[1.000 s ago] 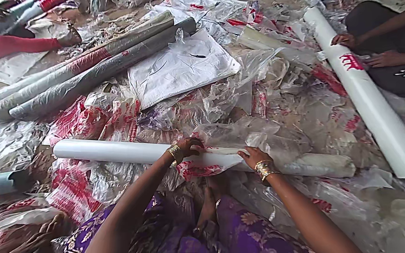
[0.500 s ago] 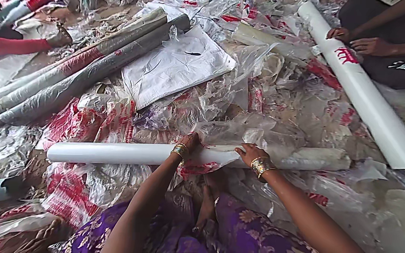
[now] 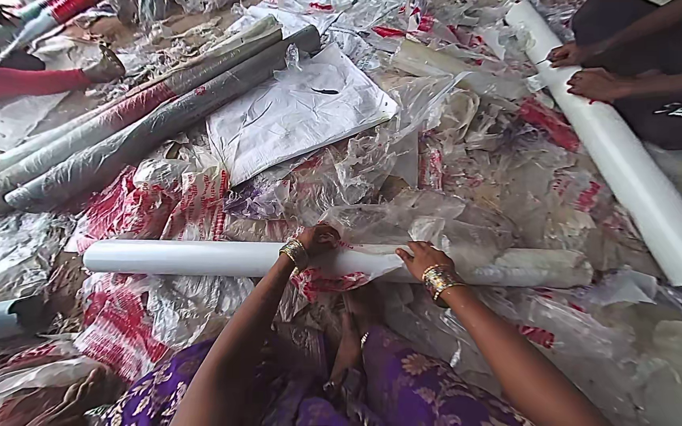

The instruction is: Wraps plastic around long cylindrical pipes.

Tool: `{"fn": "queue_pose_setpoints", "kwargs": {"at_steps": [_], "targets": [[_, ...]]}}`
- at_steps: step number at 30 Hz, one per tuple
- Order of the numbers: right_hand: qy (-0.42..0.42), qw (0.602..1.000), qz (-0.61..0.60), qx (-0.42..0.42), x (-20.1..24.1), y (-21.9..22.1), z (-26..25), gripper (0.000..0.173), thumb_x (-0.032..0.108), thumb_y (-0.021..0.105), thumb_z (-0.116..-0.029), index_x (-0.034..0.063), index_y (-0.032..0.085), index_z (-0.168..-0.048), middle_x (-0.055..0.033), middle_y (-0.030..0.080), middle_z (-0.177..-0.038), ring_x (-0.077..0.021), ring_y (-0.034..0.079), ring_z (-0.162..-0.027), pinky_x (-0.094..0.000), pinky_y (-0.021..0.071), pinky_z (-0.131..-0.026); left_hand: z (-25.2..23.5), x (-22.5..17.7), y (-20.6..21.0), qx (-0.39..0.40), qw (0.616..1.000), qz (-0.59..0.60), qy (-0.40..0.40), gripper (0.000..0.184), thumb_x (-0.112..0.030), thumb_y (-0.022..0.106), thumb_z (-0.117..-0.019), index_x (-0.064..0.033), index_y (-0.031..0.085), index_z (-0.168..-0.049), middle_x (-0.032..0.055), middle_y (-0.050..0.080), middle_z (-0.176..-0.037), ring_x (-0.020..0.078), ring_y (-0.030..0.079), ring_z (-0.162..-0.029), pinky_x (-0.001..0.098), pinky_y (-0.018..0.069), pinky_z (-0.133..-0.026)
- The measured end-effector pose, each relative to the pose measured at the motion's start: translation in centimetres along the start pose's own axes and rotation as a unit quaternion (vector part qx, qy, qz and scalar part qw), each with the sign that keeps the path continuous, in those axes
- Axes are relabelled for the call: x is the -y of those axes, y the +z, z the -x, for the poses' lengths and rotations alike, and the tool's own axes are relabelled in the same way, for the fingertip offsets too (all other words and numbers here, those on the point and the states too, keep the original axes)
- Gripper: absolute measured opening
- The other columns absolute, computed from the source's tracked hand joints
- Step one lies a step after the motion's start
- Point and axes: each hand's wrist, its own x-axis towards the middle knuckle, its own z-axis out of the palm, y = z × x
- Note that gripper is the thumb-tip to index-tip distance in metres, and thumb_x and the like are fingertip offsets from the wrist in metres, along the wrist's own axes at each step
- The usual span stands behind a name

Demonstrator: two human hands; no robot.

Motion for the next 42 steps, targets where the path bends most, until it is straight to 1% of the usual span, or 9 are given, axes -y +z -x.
{"fn": "queue_pose_setpoints", "kwargs": {"at_steps": [4, 8, 15, 18, 22, 27, 36, 39, 42], "targets": [[0.003, 1.0, 0.006, -0.003, 0.3, 0.0, 0.0, 0.064, 0.054, 0.041, -0.1087, 0.0048, 0.054, -0.148, -0.0225, 0.054, -0.15, -0.043, 0.057, -0.133, -0.0616, 0.046, -0.105, -0.5, -0.5, 0.1, 0.025, 0.998, -0.058, 0.021, 0.036, -0.011, 0.079, -0.087, -0.001, 0.074, -0.121, 0.026, 0.063, -0.136, 0.038, 0.051, -0.138, 0.0477, 0.036, -0.119], [0.011, 1.0, 0.013, 0.001, 0.6, 0.1, 0.2, 0.063, 0.053, 0.041, -0.1089, 0.0061, 0.053, -0.149, -0.0222, 0.053, -0.151, -0.0428, 0.057, -0.133, -0.0612, 0.0464, -0.105, -0.9, -0.9, -0.2, 0.055, 0.996, -0.069, 0.021, 0.024, -0.01, 0.079, -0.087, 0.0048, 0.078, -0.105, 0.0277, 0.063, -0.134, 0.0407, 0.051, -0.137, 0.0499, 0.0341, -0.119], [0.018, 0.999, 0.033, 0.019, 0.8, -0.1, 0.1, 0.062, 0.053, 0.042, -0.1088, 0.0076, 0.052, -0.15, -0.0209, 0.052, -0.153, -0.0404, 0.056, -0.135, -0.0595, 0.0466, -0.107, -2.1, -2.1, -0.7, 0.135, 0.985, -0.102, 0.017, 0.026, -0.007, 0.079, -0.0858, 0.0119, 0.073, -0.102, 0.0283, 0.061, -0.137, 0.0417, 0.051, -0.137, 0.052, 0.0332, -0.119], [0.019, 0.998, 0.054, 0.02, 1.1, -0.3, -0.1, 0.06, 0.052, 0.043, -0.1086, 0.0086, 0.055, -0.148, -0.0206, 0.055, -0.149, -0.0406, 0.058, -0.132, -0.0599, 0.048, -0.104, -2.2, -1.9, -0.6, 0.151, 0.984, -0.086, 0.027, 0.029, -0.003, 0.074, -0.0888, 0.0124, 0.069, -0.113, 0.029, 0.063, -0.132, 0.0402, 0.056, -0.13, 0.051, 0.0373, -0.116], [0.017, 0.997, 0.071, 0.037, 1.1, -0.6, -0.4, 0.06, 0.053, 0.042, -0.1085, 0.01, 0.055, -0.148, -0.0205, 0.056, -0.149, -0.0397, 0.057, -0.134, -0.06, 0.047, -0.105, -2.4, -1.5, 0.2, 0.137, 0.987, -0.087, 0.009, 0.024, -0.007, 0.068, -0.0952, 0.0096, 0.07, -0.113, 0.0269, 0.069, -0.118, 0.0394, 0.064, -0.117, 0.0557, 0.0445, -0.107], [0.013, 0.997, 0.062, 0.042, 0.8, -0.6, -0.8, 0.062, 0.054, 0.04, -0.1086, 0.0094, 0.052, -0.149, -0.0209, 0.056, -0.149, -0.0393, 0.056, -0.135, -0.0595, 0.0466, -0.107, -2.1, -4.8, 0.4, 0.115, 0.965, -0.204, -0.12, 0.036, -0.026, 0.059, -0.1039, 0.0042, 0.064, -0.124, 0.0265, 0.065, -0.128, 0.0452, 0.059, -0.126, 0.0684, 0.0433, -0.104], [0.02, 0.997, 0.068, 0.04, 1.2, -0.8, -0.7, 0.063, 0.054, 0.036, -0.1096, 0.0082, 0.053, -0.149, -0.0212, 0.055, -0.149, -0.0394, 0.056, -0.136, -0.0587, 0.0462, -0.108, -2.7, -5.6, 2.7, 0.016, 0.949, -0.174, -0.262, 0.044, -0.028, 0.052, -0.1075, -0.0028, 0.051, -0.144, 0.0254, 0.06, -0.14, 0.0456, 0.056, -0.132, 0.067, 0.0451, -0.105], [0.018, 0.997, 0.065, 0.034, 1.0, -0.8, -0.5, 0.062, 0.055, 0.038, -0.1091, 0.0091, 0.053, -0.148, -0.0204, 0.056, -0.148, -0.039, 0.057, -0.135, -0.0586, 0.0471, -0.106, -2.5, -5.6, 2.3, 0.021, 0.958, -0.148, -0.247, 0.039, -0.025, 0.054, -0.1062, -0.0015, 0.057, -0.136, 0.0249, 0.062, -0.136, 0.0443, 0.057, -0.131, 0.0662, 0.0436, -0.107], [0.011, 0.998, 0.057, 0.031, 0.7, -0.7, -0.4, 0.063, 0.056, 0.039, -0.1084, 0.0091, 0.053, -0.148, -0.0202, 0.055, -0.149, -0.0393, 0.057, -0.134, -0.0593, 0.047, -0.106, -1.7, -4.0, 0.6, 0.04, 0.991, -0.032, -0.128, 0.039, -0.023, 0.049, -0.1097, 0.0054, 0.057, -0.136, 0.0283, 0.062, -0.132, 0.0404, 0.06, -0.126, 0.0571, 0.0433, -0.11]]}}
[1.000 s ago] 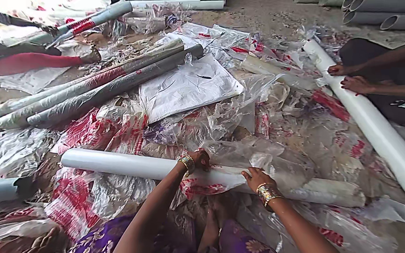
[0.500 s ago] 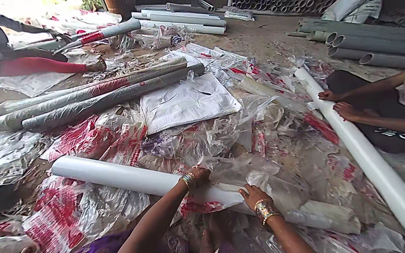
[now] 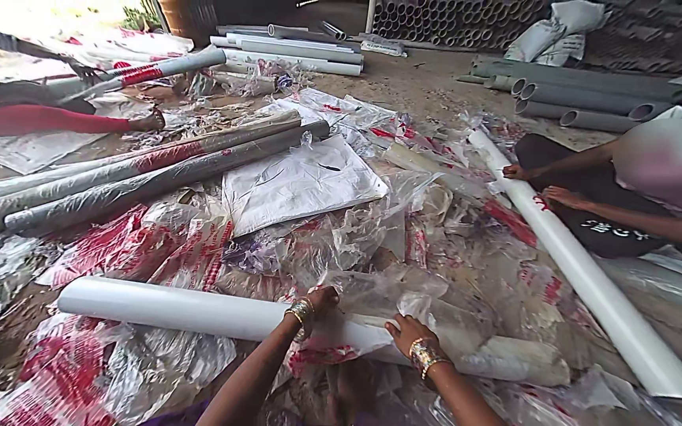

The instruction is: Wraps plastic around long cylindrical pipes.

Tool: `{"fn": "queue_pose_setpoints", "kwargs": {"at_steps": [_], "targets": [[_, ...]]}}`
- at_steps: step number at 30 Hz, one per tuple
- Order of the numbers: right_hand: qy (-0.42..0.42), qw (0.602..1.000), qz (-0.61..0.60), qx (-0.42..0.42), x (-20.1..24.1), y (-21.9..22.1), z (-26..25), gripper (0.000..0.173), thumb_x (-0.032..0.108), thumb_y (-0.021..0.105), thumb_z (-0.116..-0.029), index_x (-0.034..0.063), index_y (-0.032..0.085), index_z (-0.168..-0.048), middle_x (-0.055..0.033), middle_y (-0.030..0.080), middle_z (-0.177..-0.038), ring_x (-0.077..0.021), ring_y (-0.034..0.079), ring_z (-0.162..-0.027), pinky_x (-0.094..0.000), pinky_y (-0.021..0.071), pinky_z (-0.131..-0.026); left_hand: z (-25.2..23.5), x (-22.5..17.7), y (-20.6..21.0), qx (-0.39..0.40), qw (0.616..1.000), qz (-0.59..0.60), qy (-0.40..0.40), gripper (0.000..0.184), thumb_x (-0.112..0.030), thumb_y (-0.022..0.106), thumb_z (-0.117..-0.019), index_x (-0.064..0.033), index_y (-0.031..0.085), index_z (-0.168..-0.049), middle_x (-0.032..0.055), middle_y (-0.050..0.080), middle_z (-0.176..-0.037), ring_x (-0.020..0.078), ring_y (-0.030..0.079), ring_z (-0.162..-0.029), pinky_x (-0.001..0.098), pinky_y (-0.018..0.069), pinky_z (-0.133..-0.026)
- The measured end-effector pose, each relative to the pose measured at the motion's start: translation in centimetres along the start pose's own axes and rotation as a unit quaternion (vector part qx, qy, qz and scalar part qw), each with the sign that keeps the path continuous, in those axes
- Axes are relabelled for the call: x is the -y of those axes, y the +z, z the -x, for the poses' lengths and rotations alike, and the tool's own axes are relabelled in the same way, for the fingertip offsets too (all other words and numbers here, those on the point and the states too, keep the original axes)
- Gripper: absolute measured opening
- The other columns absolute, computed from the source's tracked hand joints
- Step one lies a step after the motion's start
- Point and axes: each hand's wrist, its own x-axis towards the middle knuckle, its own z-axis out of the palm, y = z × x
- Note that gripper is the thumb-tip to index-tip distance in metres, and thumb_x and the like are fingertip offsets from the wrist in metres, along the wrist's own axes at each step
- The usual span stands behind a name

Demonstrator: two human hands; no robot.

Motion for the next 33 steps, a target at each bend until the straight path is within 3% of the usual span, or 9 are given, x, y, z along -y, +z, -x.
{"fn": "queue_pose_setpoints", "kwargs": {"at_steps": [3, 5, 9, 15, 19, 21, 24, 27, 33], "targets": [[0.0, 1.0, -0.001, 0.001, -0.1, 0.0, 0.1, 0.063, 0.056, 0.039, -0.1082, 0.0093, 0.053, -0.148, -0.0201, 0.055, -0.149, -0.0395, 0.057, -0.134, -0.0593, 0.0474, -0.105, 0.3, 0.7, -0.5, 0.021, 0.993, 0.026, 0.114, 0.043, -0.017, 0.063, -0.1026, 0.0039, 0.057, -0.139, 0.0262, 0.057, -0.143, 0.0378, 0.055, -0.134, 0.0504, 0.0405, -0.115], [-0.001, 1.0, -0.004, 0.005, 0.0, -0.1, 0.2, 0.063, 0.055, 0.04, -0.1085, 0.0091, 0.053, -0.149, -0.0207, 0.055, -0.149, -0.0408, 0.057, -0.134, -0.0595, 0.0476, -0.105, -0.1, 0.5, -0.1, 0.041, 0.99, -0.07, 0.118, 0.044, -0.017, 0.077, -0.0921, -0.0029, 0.066, -0.132, 0.0219, 0.055, -0.148, 0.0364, 0.047, -0.143, 0.0518, 0.034, -0.121], [-0.002, 1.0, -0.006, 0.001, -0.1, 0.1, 0.3, 0.063, 0.055, 0.04, -0.1084, 0.0092, 0.052, -0.149, -0.0209, 0.054, -0.15, -0.0403, 0.057, -0.133, -0.0588, 0.0484, -0.105, -1.5, 0.9, 0.3, 0.067, 0.985, -0.097, 0.127, 0.037, -0.014, 0.084, -0.0845, 0.0027, 0.074, -0.116, 0.0239, 0.058, -0.144, 0.0385, 0.047, -0.142, 0.0534, 0.0309, -0.121], [0.006, 1.0, 0.009, 0.017, 0.4, -0.1, 0.9, 0.064, 0.055, 0.04, -0.1086, 0.009, 0.049, -0.152, -0.021, 0.052, -0.152, -0.0409, 0.055, -0.136, -0.0588, 0.0473, -0.107, -1.8, 1.2, 0.5, 0.073, 0.987, -0.113, 0.084, 0.027, -0.019, 0.067, -0.0989, 0.0, 0.075, -0.116, 0.0216, 0.071, -0.124, 0.0392, 0.062, -0.126, 0.0607, 0.0398, -0.113], [0.0, 0.997, 0.045, 0.056, 0.6, -2.1, 0.9, 0.067, 0.057, 0.047, -0.1057, 0.0067, 0.052, -0.149, -0.0223, 0.053, -0.151, -0.0406, 0.052, -0.139, -0.0607, 0.0439, -0.11, -1.9, 0.6, 0.8, 0.05, 0.986, -0.151, 0.042, 0.033, -0.029, 0.062, -0.1018, -0.0021, 0.074, -0.117, 0.022, 0.07, -0.125, 0.0425, 0.061, -0.127, 0.0688, 0.0396, -0.109], [-0.028, 0.998, 0.049, 0.042, 1.9, -3.3, 1.5, 0.055, 0.048, 0.057, -0.1035, 0.0053, 0.062, -0.139, -0.022, 0.057, -0.145, -0.0406, 0.057, -0.132, -0.0608, 0.0472, -0.105, -1.6, 0.2, 0.9, 0.044, 0.983, -0.173, 0.028, 0.035, -0.031, 0.06, -0.1026, -0.0025, 0.072, -0.119, 0.0228, 0.07, -0.125, 0.0437, 0.061, -0.127, 0.0695, 0.0409, -0.107], [-0.16, 0.983, 0.078, 0.036, 4.4, -4.0, 2.4, 0.037, 0.032, 0.056, -0.1059, 0.0092, 0.066, -0.133, -0.0196, 0.063, -0.136, -0.0398, 0.061, -0.125, -0.0615, 0.0491, -0.101, -1.2, -0.5, 1.0, 0.038, 0.983, -0.18, 0.002, 0.037, -0.033, 0.057, -0.1044, -0.0034, 0.069, -0.123, 0.0245, 0.068, -0.128, 0.0456, 0.058, -0.13, 0.0699, 0.0399, -0.108], [-0.264, 0.952, 0.142, 0.06, 7.3, -3.4, 2.8, 0.041, 0.017, 0.05, -0.1071, 0.018, 0.057, -0.147, -0.0217, 0.061, -0.138, -0.0433, 0.063, -0.121, -0.0651, 0.0492, -0.096, -1.2, -0.8, 0.9, 0.041, 0.985, -0.169, -0.018, 0.04, -0.035, 0.054, -0.1066, -0.0037, 0.067, -0.127, 0.0248, 0.066, -0.131, 0.0453, 0.056, -0.133, 0.0689, 0.0386, -0.11], [-0.257, 0.942, 0.204, 0.069, 10.5, -3.5, 2.2, 0.047, 0.002, 0.047, -0.1033, 0.0157, 0.054, -0.148, -0.0277, 0.063, -0.134, -0.049, 0.063, -0.119, -0.0679, 0.0482, -0.093, -1.1, -0.4, 1.1, 0.022, 0.986, -0.165, -0.013, 0.037, -0.03, 0.05, -0.1068, -0.005, 0.067, -0.128, 0.0236, 0.066, -0.131, 0.0448, 0.058, -0.131, 0.0692, 0.041, -0.108]]}}
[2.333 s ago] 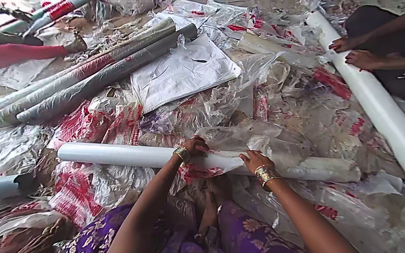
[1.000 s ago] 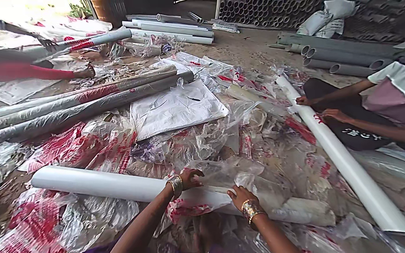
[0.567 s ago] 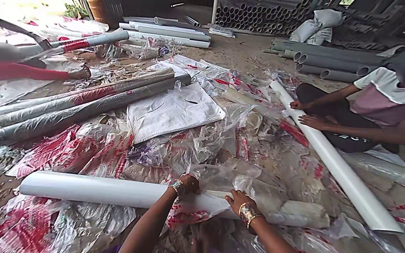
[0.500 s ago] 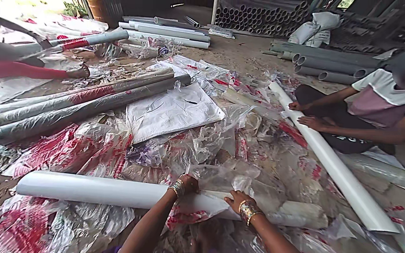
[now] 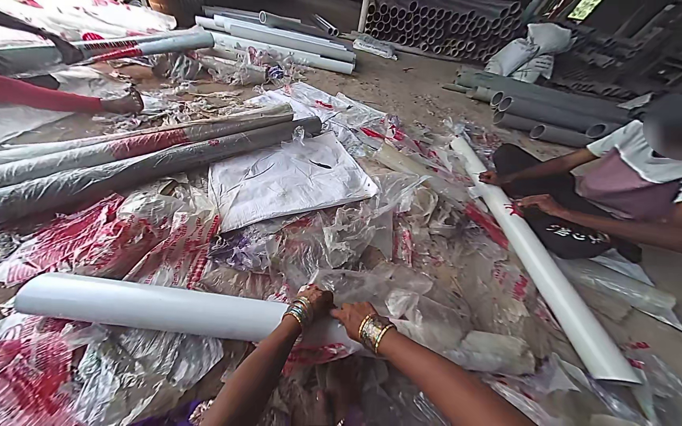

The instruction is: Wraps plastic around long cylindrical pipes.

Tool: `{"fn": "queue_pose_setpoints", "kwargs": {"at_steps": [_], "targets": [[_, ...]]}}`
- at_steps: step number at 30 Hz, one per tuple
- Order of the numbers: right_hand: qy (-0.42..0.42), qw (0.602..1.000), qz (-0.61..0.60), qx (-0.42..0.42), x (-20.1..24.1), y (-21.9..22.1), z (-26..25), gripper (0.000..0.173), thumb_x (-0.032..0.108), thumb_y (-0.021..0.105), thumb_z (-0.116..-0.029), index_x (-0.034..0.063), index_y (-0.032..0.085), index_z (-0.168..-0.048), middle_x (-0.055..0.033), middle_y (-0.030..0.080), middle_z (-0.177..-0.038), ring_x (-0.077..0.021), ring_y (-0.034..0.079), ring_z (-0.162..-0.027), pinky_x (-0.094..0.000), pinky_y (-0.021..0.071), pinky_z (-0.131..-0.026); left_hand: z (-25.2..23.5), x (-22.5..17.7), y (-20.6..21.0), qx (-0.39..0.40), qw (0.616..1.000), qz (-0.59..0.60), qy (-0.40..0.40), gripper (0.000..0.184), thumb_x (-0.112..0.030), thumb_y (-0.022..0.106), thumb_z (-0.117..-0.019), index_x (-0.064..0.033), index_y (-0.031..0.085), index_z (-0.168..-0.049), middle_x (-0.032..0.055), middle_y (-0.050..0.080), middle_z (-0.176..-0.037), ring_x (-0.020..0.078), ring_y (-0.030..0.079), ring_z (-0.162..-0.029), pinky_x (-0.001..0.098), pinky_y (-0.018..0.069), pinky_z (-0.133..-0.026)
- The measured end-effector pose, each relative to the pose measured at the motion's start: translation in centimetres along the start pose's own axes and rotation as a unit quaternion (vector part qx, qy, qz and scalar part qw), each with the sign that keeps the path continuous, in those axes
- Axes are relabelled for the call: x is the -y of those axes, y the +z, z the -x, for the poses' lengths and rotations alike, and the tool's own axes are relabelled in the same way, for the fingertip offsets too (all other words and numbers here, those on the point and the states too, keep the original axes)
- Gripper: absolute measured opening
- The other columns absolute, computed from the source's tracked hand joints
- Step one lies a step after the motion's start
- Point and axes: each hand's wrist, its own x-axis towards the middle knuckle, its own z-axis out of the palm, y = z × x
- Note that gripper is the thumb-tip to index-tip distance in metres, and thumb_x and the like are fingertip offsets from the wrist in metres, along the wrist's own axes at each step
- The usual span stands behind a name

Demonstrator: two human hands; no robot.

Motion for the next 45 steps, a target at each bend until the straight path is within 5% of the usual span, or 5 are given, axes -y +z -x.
{"fn": "queue_pose_setpoints", "kwargs": {"at_steps": [19, 29, 35, 40, 45], "targets": [[0.01, 0.985, 0.143, 0.091, -1.2, -2.7, 1.3, 0.033, -0.002, 0.046, -0.1029, -0.0026, 0.063, -0.131, -0.0283, 0.06, -0.137, -0.0486, 0.061, -0.121, -0.0656, 0.0486, -0.093, 0.3, -1.1, 0.1, -0.043, 0.988, 0.095, -0.11, 0.045, -0.04, 0.05, -0.1073, -0.004, 0.068, -0.127, 0.0232, 0.066, -0.133, 0.0422, 0.058, -0.131, 0.0656, 0.043, -0.108], [0.089, 0.965, -0.248, 0.019, -4.6, -2.7, -2.5, 0.034, 0.028, 0.068, -0.1008, -0.0052, 0.07, -0.108, -0.0176, 0.071, -0.101, -0.0251, 0.066, -0.091, -0.0471, 0.0486, -0.092, 0.6, -1.4, 0.4, -0.056, 0.989, 0.087, -0.106, 0.044, -0.038, 0.047, -0.1095, -0.0033, 0.066, -0.128, 0.0228, 0.065, -0.134, 0.0407, 0.058, -0.132, 0.0628, 0.0432, -0.109], [0.185, 0.965, -0.185, 0.013, -0.9, -2.0, -2.9, 0.063, 0.042, 0.075, -0.0939, -0.0069, 0.061, -0.131, -0.0287, 0.057, -0.141, -0.0426, 0.054, -0.135, -0.0594, 0.0455, -0.108, 1.1, -1.8, 0.2, -0.056, 0.987, 0.101, -0.111, 0.044, -0.037, 0.046, -0.1097, -0.0028, 0.065, -0.13, 0.0239, 0.063, -0.137, 0.0411, 0.056, -0.134, 0.0628, 0.0415, -0.11], [0.188, 0.965, -0.183, 0.009, -1.0, -1.5, -2.9, 0.054, 0.034, 0.071, -0.0975, -0.0054, 0.06, -0.133, -0.029, 0.056, -0.142, -0.0424, 0.053, -0.136, -0.0593, 0.0452, -0.108, 1.1, -1.7, 0.3, -0.072, 0.987, 0.104, -0.095, 0.043, -0.036, 0.048, -0.1093, -0.0023, 0.066, -0.128, 0.0225, 0.064, -0.135, 0.0394, 0.057, -0.133, 0.0609, 0.0416, -0.111], [0.16, 0.975, -0.155, -0.007, -0.3, -0.8, -2.4, 0.04, 0.017, 0.063, -0.1004, -0.0054, 0.06, -0.133, -0.0291, 0.057, -0.141, -0.0452, 0.056, -0.132, -0.0635, 0.0473, -0.102, 2.0, -1.8, 4.3, -0.299, 0.95, 0.077, -0.036, 0.053, -0.028, 0.063, -0.0996, -0.0068, 0.055, -0.147, 0.0243, 0.037, -0.162, 0.046, 0.045, -0.143, 0.0589, 0.0372, -0.116]]}}
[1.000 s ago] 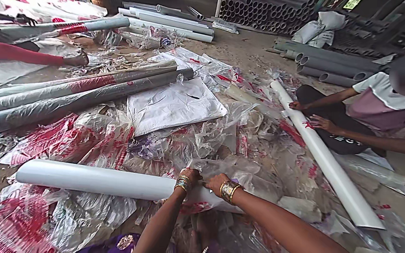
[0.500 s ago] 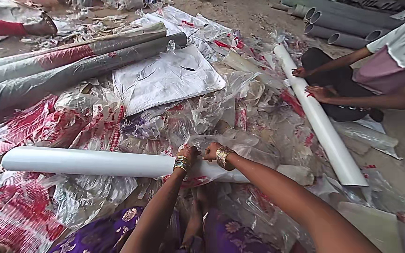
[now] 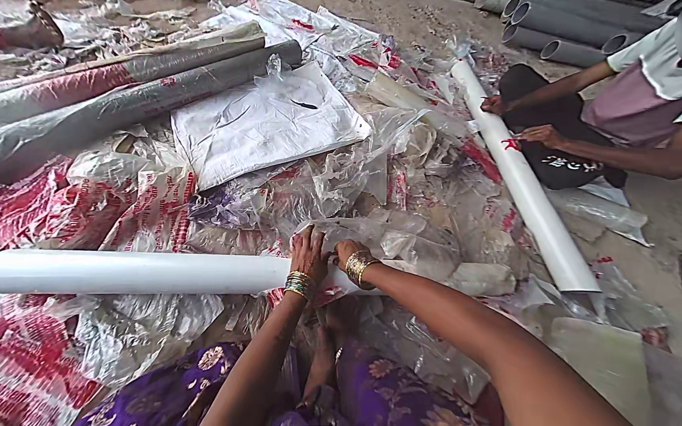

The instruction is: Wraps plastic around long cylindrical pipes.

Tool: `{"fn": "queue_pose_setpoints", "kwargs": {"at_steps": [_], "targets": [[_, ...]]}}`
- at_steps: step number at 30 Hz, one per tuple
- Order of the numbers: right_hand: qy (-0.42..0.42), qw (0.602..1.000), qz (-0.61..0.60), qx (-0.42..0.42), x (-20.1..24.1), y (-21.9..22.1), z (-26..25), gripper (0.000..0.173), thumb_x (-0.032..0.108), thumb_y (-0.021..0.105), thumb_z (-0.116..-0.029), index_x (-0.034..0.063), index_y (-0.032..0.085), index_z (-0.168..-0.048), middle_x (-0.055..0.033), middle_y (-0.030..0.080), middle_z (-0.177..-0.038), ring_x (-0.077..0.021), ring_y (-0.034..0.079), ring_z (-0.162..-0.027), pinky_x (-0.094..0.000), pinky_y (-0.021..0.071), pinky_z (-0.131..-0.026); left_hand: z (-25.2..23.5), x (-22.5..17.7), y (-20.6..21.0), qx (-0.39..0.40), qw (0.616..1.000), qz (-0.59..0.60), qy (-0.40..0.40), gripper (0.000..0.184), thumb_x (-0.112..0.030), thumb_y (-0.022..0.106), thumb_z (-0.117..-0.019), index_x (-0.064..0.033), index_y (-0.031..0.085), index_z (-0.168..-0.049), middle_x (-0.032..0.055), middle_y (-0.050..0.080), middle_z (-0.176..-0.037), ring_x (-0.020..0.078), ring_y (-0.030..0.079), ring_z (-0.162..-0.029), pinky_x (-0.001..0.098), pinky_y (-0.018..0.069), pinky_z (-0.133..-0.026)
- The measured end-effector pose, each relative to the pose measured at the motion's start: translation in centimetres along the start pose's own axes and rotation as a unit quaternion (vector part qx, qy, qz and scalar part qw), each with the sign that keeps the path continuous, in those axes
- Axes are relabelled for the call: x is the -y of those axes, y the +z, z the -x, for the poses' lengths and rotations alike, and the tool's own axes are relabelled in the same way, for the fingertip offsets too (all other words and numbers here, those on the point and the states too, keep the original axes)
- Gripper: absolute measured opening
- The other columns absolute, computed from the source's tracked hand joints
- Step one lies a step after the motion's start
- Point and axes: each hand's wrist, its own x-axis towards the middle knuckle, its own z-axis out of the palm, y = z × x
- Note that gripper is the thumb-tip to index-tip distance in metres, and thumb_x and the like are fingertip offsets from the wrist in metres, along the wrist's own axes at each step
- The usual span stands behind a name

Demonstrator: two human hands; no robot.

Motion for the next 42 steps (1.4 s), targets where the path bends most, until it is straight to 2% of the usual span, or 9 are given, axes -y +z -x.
{"fn": "queue_pose_setpoints", "kwargs": {"at_steps": [2, 5, 14, 18, 24, 28, 34, 38, 42], "targets": [[-0.015, 1.0, 0.012, -0.007, -0.2, 0.5, 0.0, 0.038, 0.016, 0.061, -0.1013, -0.0036, 0.061, -0.134, -0.0274, 0.057, -0.143, -0.0456, 0.055, -0.132, -0.0641, 0.0472, -0.101, 1.6, 0.7, 1.4, -0.109, 0.993, -0.015, 0.052, 0.051, -0.031, 0.069, -0.0932, -0.0064, 0.064, -0.138, 0.029, 0.044, -0.156, 0.0545, 0.039, -0.144, 0.0738, 0.023, -0.116], [-0.026, 0.999, 0.03, -0.012, -0.3, 0.5, -0.2, 0.037, 0.014, 0.058, -0.1028, -0.0031, 0.059, -0.136, -0.0258, 0.055, -0.145, -0.0448, 0.055, -0.132, -0.064, 0.0467, -0.101, 2.6, 1.2, 2.6, -0.193, 0.973, -0.041, 0.12, 0.048, -0.039, 0.075, -0.0859, -0.0119, 0.073, -0.126, 0.0283, 0.052, -0.149, 0.0594, 0.04, -0.141, 0.082, 0.0228, -0.109], [-0.093, 0.988, 0.105, -0.066, -1.6, -0.5, -2.1, 0.034, 0.008, 0.043, -0.1076, -0.0031, 0.06, -0.134, -0.0231, 0.056, -0.144, -0.0465, 0.06, -0.123, -0.066, 0.0464, -0.097, 3.3, 0.7, 2.5, -0.059, 0.984, -0.107, 0.127, 0.041, -0.032, 0.049, -0.1039, -0.0181, 0.067, -0.139, 0.0172, 0.043, -0.162, 0.0514, 0.031, -0.15, 0.0776, 0.0166, -0.115], [-0.066, 0.997, 0.023, -0.034, -2.3, -1.6, -1.8, 0.037, 0.026, 0.058, -0.1058, -0.0019, 0.065, -0.129, -0.0254, 0.061, -0.138, -0.0426, 0.058, -0.13, -0.0624, 0.0451, -0.105, 3.2, 0.7, 2.2, -0.011, 0.989, -0.096, 0.111, 0.042, -0.034, 0.043, -0.1065, -0.0177, 0.068, -0.136, 0.0146, 0.038, -0.165, 0.046, 0.025, -0.155, 0.0721, 0.0114, -0.12], [-0.032, 0.993, -0.11, -0.015, -6.1, -1.1, -0.4, 0.047, 0.038, 0.074, -0.0963, -0.0073, 0.068, -0.107, -0.0251, 0.067, -0.109, -0.0351, 0.063, -0.104, -0.0545, 0.0468, -0.096, 3.1, 0.7, 2.4, -0.028, 0.987, -0.099, 0.119, 0.04, -0.034, 0.044, -0.1055, -0.0156, 0.071, -0.13, 0.0166, 0.039, -0.164, 0.0466, 0.029, -0.153, 0.0719, 0.0159, -0.12], [0.009, 0.991, -0.128, -0.044, -5.4, 2.0, 0.6, 0.039, 0.031, 0.075, -0.0947, -0.0047, 0.07, -0.11, -0.0247, 0.068, -0.117, -0.0377, 0.064, -0.114, -0.0563, 0.0475, -0.1, 3.1, 0.7, 2.7, -0.047, 0.986, -0.101, 0.128, 0.04, -0.033, 0.045, -0.1049, -0.0149, 0.071, -0.128, 0.0174, 0.041, -0.162, 0.0475, 0.032, -0.152, 0.0726, 0.019, -0.118], [0.039, 0.992, -0.104, -0.056, -4.4, 2.9, 1.1, 0.032, 0.016, 0.058, -0.1044, -0.0033, 0.064, -0.129, -0.025, 0.06, -0.138, -0.039, 0.059, -0.13, -0.0552, 0.0463, -0.107, 3.1, 0.8, 2.5, -0.031, 0.987, -0.102, 0.12, 0.041, -0.034, 0.044, -0.1052, -0.0153, 0.07, -0.131, 0.0175, 0.04, -0.163, 0.0473, 0.03, -0.153, 0.0717, 0.0174, -0.119], [0.014, 0.995, 0.046, -0.091, -4.3, 3.2, 1.2, 0.039, 0.005, 0.038, -0.1084, -0.0019, 0.049, -0.146, -0.0245, 0.044, -0.156, -0.0461, 0.065, -0.115, -0.0599, 0.0527, -0.092, 3.1, 0.9, 2.8, -0.026, 0.988, -0.094, 0.122, 0.041, -0.033, 0.044, -0.1052, -0.0143, 0.07, -0.131, 0.0179, 0.04, -0.163, 0.0472, 0.03, -0.152, 0.0713, 0.0184, -0.119], [-0.038, 0.988, 0.117, -0.09, -5.1, 1.9, 0.2, 0.041, 0.002, 0.035, -0.109, -0.0019, 0.047, -0.148, -0.0262, 0.039, -0.16, -0.0512, 0.06, -0.122, -0.0639, 0.0501, -0.093, 3.1, 0.9, 2.5, -0.015, 0.987, -0.102, 0.121, 0.042, -0.033, 0.042, -0.1059, -0.0148, 0.068, -0.133, 0.0175, 0.039, -0.164, 0.0463, 0.03, -0.153, 0.0705, 0.0193, -0.119]]}}
